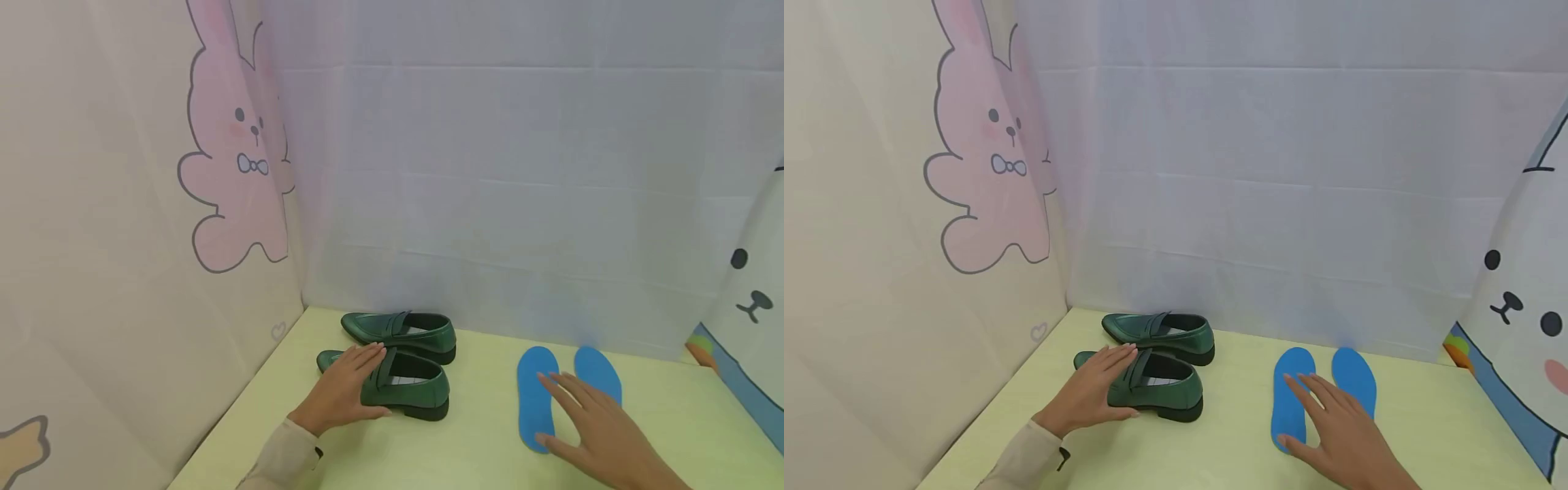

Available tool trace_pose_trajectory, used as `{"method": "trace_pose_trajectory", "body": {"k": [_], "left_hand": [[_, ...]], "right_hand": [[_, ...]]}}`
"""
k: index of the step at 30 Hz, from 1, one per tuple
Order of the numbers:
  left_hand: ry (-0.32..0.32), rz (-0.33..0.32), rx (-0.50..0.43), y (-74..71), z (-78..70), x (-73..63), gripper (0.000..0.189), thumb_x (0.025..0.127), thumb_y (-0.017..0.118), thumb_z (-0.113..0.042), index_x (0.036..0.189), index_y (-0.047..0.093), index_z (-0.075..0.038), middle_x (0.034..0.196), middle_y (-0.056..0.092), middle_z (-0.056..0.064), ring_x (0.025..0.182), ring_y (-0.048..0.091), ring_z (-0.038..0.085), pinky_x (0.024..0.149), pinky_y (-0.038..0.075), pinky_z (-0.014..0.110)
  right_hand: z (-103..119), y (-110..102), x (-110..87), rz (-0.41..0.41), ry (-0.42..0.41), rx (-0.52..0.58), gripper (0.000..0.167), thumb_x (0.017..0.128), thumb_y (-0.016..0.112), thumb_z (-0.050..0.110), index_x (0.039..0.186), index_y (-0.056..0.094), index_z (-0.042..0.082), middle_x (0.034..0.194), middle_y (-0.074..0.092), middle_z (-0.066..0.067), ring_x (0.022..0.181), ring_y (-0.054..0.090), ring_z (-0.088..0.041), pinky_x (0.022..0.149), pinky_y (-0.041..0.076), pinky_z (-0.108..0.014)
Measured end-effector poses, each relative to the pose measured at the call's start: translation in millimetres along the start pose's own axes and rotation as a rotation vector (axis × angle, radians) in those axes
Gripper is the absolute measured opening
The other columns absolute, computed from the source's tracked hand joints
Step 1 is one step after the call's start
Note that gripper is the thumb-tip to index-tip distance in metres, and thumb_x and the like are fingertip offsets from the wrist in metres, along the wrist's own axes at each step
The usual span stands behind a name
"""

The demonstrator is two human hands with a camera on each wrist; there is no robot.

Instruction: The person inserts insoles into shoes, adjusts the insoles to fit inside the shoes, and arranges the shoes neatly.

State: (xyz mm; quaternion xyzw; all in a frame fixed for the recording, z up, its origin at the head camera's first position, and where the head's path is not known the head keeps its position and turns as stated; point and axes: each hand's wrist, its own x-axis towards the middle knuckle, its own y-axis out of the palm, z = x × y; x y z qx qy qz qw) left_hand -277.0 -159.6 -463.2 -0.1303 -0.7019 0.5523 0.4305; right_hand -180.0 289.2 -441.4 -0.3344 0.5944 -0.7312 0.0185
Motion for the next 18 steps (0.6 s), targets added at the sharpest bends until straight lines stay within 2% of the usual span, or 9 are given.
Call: {"method": "trace_pose_trajectory", "body": {"k": [6, 12, 18], "left_hand": [[-0.083, 0.070, -0.022, -0.3, 6.6, -2.5, 0.099, 0.076, 0.081, -0.062, 0.149, 0.050, -0.002, 0.152, 0.048, 0.011, 0.140, 0.045, 0.029, 0.117, 0.033, 0.051], [-0.155, 0.135, -0.035, 1.6, 11.4, -10.4, 0.089, 0.078, 0.084, -0.055, 0.146, 0.055, -0.006, 0.147, 0.054, 0.009, 0.134, 0.051, 0.032, 0.110, 0.043, 0.049], [-0.190, 0.164, -0.047, 4.8, 14.0, -16.4, 0.077, 0.081, 0.083, -0.050, 0.142, 0.061, -0.008, 0.143, 0.059, 0.007, 0.131, 0.054, 0.031, 0.105, 0.049, 0.046]], "right_hand": [[13, -2, 26.5, -0.036, -0.092, -0.030, 0.079, 0.084, 0.080, 0.053, 0.146, 0.054, 0.013, 0.133, 0.060, -0.013, 0.116, 0.061, -0.037, 0.085, 0.055, -0.057], [30, -7, 58.0, 0.002, -0.136, -0.003, 0.070, 0.089, 0.076, 0.052, 0.145, 0.056, 0.016, 0.133, 0.061, -0.006, 0.114, 0.063, -0.030, 0.084, 0.057, -0.051], [39, -7, 88.5, 0.018, -0.166, 0.026, 0.065, 0.090, 0.077, 0.044, 0.143, 0.058, 0.010, 0.134, 0.061, -0.006, 0.117, 0.062, -0.029, 0.091, 0.056, -0.051]]}}
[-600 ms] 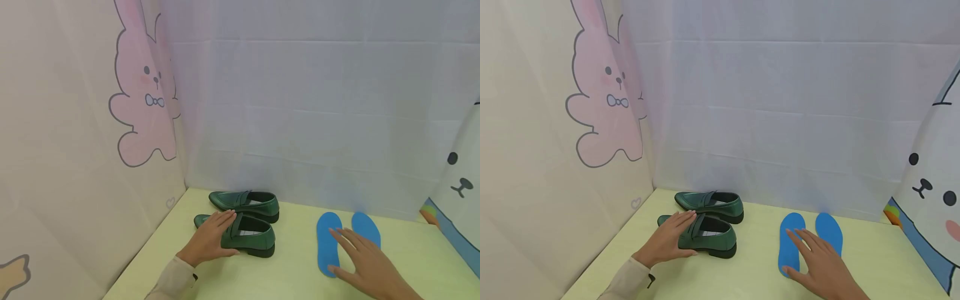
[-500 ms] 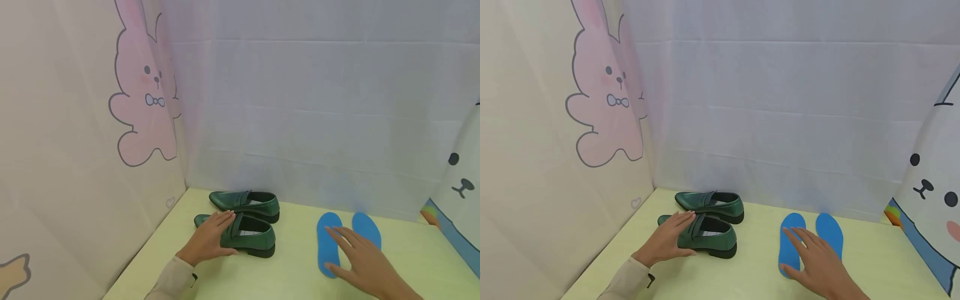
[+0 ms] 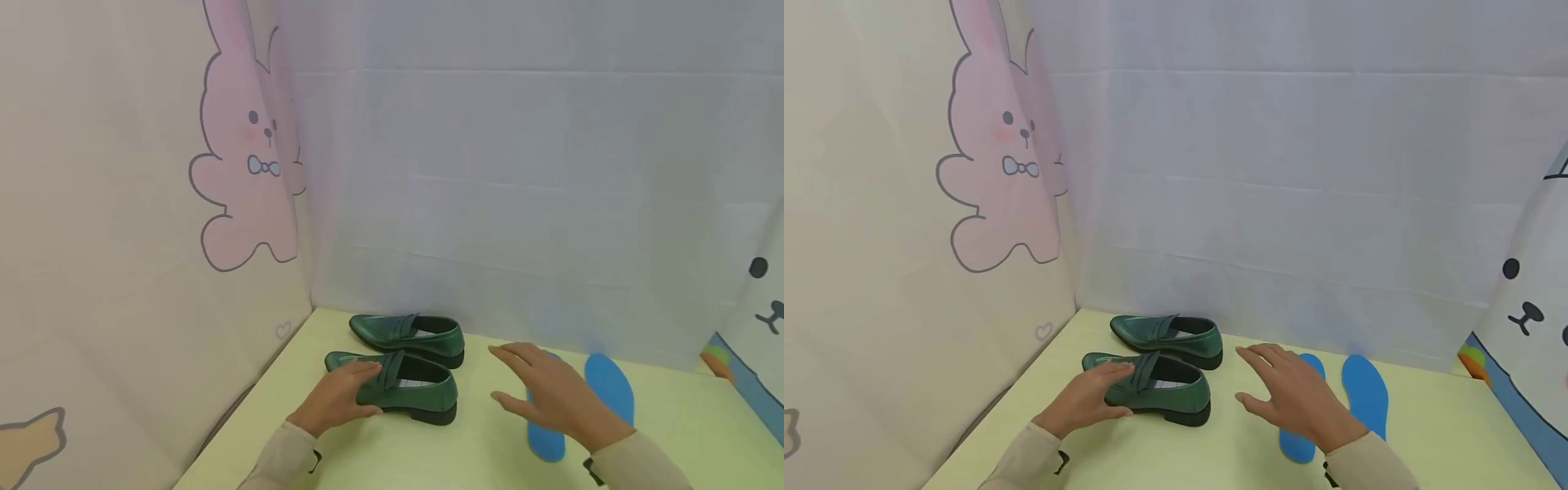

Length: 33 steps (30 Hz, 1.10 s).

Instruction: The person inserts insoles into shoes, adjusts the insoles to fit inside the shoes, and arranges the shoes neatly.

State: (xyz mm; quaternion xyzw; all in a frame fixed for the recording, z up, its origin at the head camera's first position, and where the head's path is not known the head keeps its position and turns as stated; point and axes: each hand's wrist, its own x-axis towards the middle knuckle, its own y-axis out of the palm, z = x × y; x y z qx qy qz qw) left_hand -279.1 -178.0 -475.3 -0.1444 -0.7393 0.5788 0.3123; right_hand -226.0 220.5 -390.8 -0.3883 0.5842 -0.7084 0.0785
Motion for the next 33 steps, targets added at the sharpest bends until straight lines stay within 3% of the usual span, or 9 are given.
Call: {"method": "trace_pose_trajectory", "body": {"k": [18, 33], "left_hand": [[-0.001, 0.038, -0.064, 1.4, 1.7, -10.4, 0.041, 0.093, 0.077, -0.028, 0.129, 0.071, -0.011, 0.133, 0.065, 0.002, 0.123, 0.061, 0.022, 0.097, 0.054, 0.037], [0.056, 0.000, -0.016, -10.3, 1.9, -27.5, 0.026, 0.098, 0.071, -0.027, 0.122, 0.075, -0.018, 0.118, 0.070, -0.004, 0.109, 0.065, 0.012, 0.089, 0.056, 0.030]], "right_hand": [[16, 6, 88.3, 0.062, -0.042, 0.051, 0.066, 0.090, 0.078, 0.040, 0.142, 0.058, 0.005, 0.137, 0.059, -0.015, 0.122, 0.058, -0.035, 0.098, 0.052, -0.049], [28, 44, 159.3, 0.216, 0.026, 0.104, 0.065, 0.095, 0.071, 0.044, 0.147, 0.054, 0.008, 0.142, 0.055, -0.017, 0.130, 0.053, -0.037, 0.101, 0.048, -0.055]]}}
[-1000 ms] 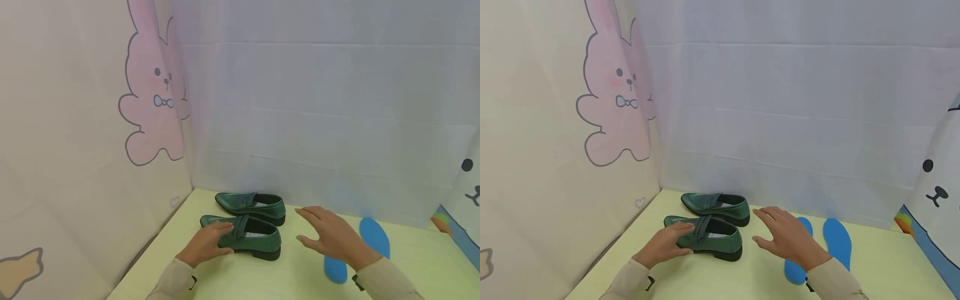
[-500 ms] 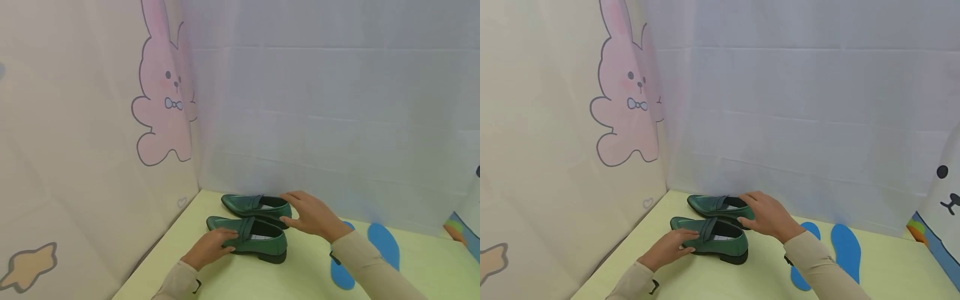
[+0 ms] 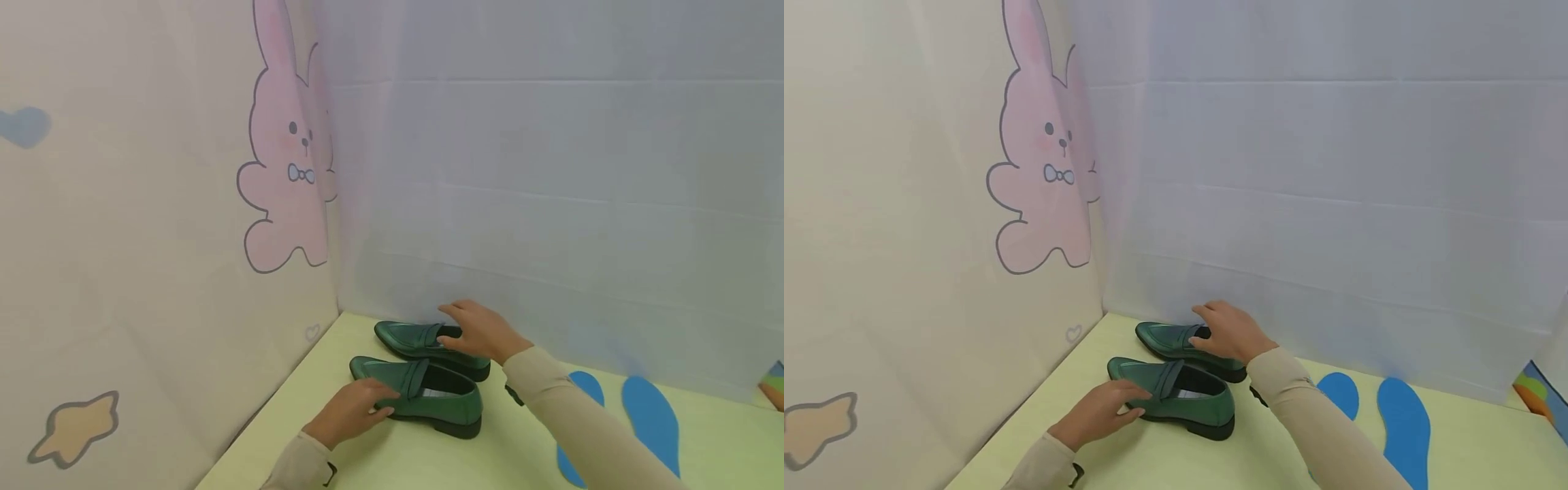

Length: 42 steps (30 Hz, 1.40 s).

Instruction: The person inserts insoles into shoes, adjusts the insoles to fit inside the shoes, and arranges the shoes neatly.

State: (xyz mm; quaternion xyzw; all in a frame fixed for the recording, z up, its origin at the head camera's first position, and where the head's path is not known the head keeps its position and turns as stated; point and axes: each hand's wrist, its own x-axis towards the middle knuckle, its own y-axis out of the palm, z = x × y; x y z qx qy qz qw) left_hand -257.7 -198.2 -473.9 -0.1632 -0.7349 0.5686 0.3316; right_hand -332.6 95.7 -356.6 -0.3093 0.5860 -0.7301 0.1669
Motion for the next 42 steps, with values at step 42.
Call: {"method": "trace_pose_trajectory", "body": {"k": [42], "left_hand": [[-0.027, -0.013, 0.035, -7.1, -4.2, -11.4, 0.022, 0.100, 0.069, -0.025, 0.120, 0.075, -0.021, 0.117, 0.071, -0.010, 0.106, 0.066, 0.007, 0.086, 0.056, 0.026]], "right_hand": [[-53, 75, 69.3, 0.375, 0.189, 0.120, 0.080, 0.085, 0.083, 0.041, 0.142, 0.053, -0.004, 0.143, 0.052, -0.025, 0.132, 0.047, -0.046, 0.106, 0.042, -0.059]]}}
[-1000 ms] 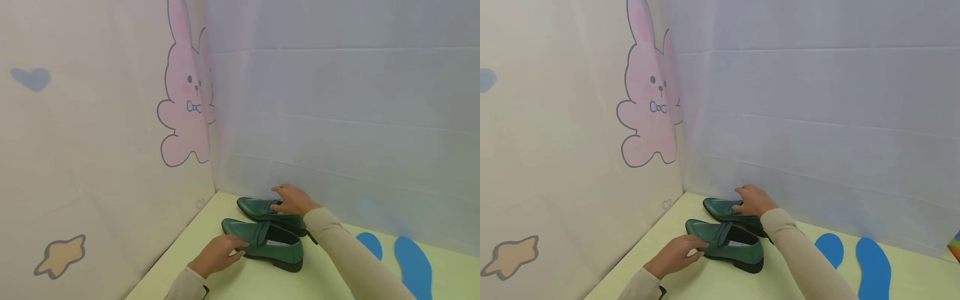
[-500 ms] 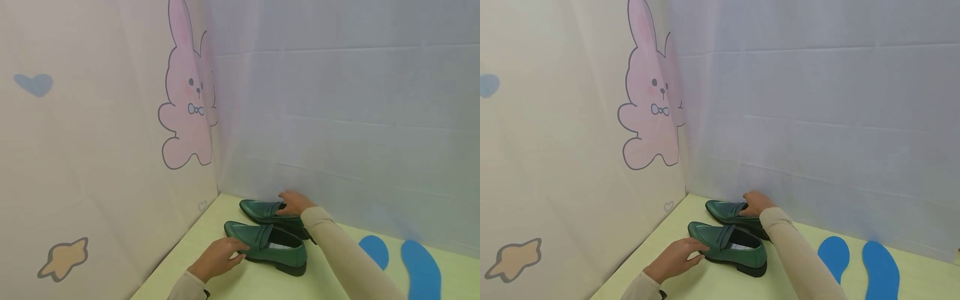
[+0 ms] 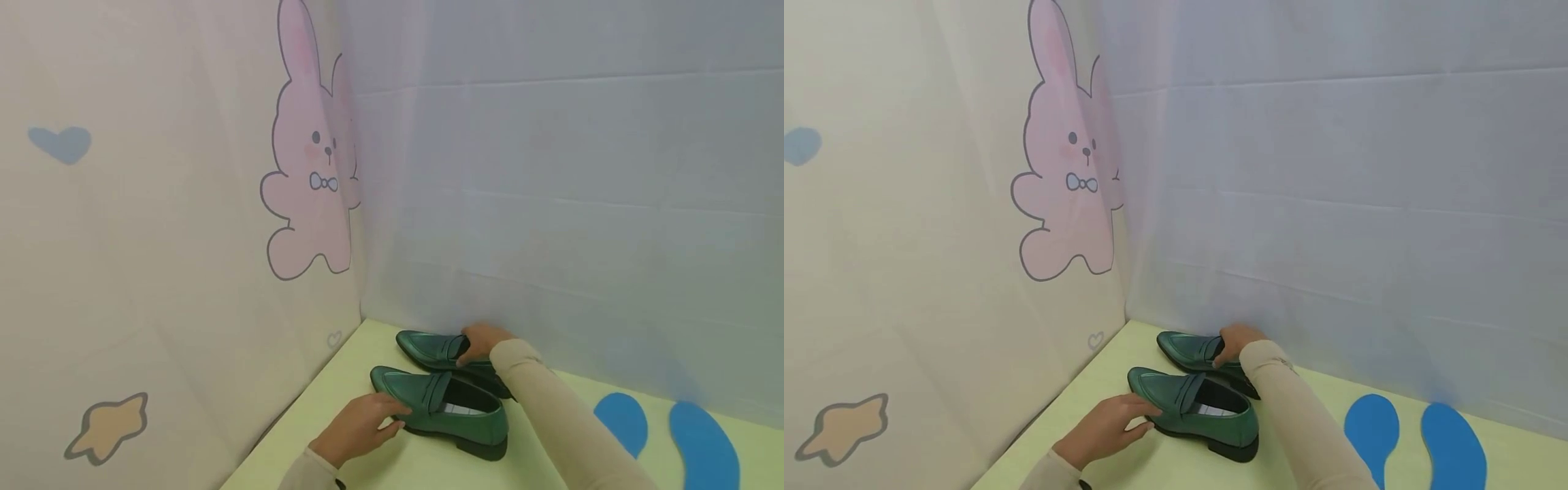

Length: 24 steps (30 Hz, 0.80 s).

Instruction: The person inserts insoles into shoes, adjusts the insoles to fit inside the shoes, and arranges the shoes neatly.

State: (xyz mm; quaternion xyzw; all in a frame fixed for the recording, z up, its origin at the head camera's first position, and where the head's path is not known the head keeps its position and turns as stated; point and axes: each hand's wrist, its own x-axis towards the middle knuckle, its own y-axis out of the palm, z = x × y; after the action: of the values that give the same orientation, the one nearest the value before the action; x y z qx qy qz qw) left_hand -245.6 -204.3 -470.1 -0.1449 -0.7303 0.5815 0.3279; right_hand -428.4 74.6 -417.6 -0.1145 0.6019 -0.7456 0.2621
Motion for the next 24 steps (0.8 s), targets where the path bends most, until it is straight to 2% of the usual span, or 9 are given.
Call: {"method": "trace_pose_trajectory", "body": {"k": [6, 15, 24], "left_hand": [[0.010, -0.027, -0.002, 1.3, 1.5, -4.8, 0.020, 0.098, 0.071, -0.023, 0.117, 0.076, -0.021, 0.116, 0.071, -0.010, 0.105, 0.066, 0.007, 0.084, 0.057, 0.026], [0.015, -0.032, -0.002, 1.7, 4.5, -6.2, 0.019, 0.098, 0.070, -0.022, 0.117, 0.076, -0.020, 0.115, 0.071, -0.009, 0.104, 0.067, 0.007, 0.083, 0.057, 0.025], [0.007, -0.014, -0.001, 0.6, 6.3, -4.5, 0.020, 0.100, 0.069, -0.024, 0.117, 0.076, -0.021, 0.115, 0.071, -0.010, 0.104, 0.066, 0.006, 0.084, 0.056, 0.024]], "right_hand": [[-1, 6, 4.2, 0.027, 0.023, 0.018, 0.085, 0.082, 0.085, 0.043, 0.145, 0.051, -0.002, 0.146, 0.050, -0.025, 0.134, 0.046, -0.045, 0.106, 0.042, -0.059], [-12, 12, 10.8, 0.048, 0.037, 0.066, 0.097, 0.077, 0.088, 0.045, 0.153, 0.043, 0.005, 0.152, 0.045, -0.022, 0.137, 0.043, -0.045, 0.107, 0.040, -0.061], [-8, 9, 6.9, 0.030, 0.015, 0.048, 0.088, 0.082, 0.086, 0.038, 0.151, 0.044, 0.003, 0.148, 0.047, -0.025, 0.134, 0.045, -0.046, 0.104, 0.042, -0.061]]}}
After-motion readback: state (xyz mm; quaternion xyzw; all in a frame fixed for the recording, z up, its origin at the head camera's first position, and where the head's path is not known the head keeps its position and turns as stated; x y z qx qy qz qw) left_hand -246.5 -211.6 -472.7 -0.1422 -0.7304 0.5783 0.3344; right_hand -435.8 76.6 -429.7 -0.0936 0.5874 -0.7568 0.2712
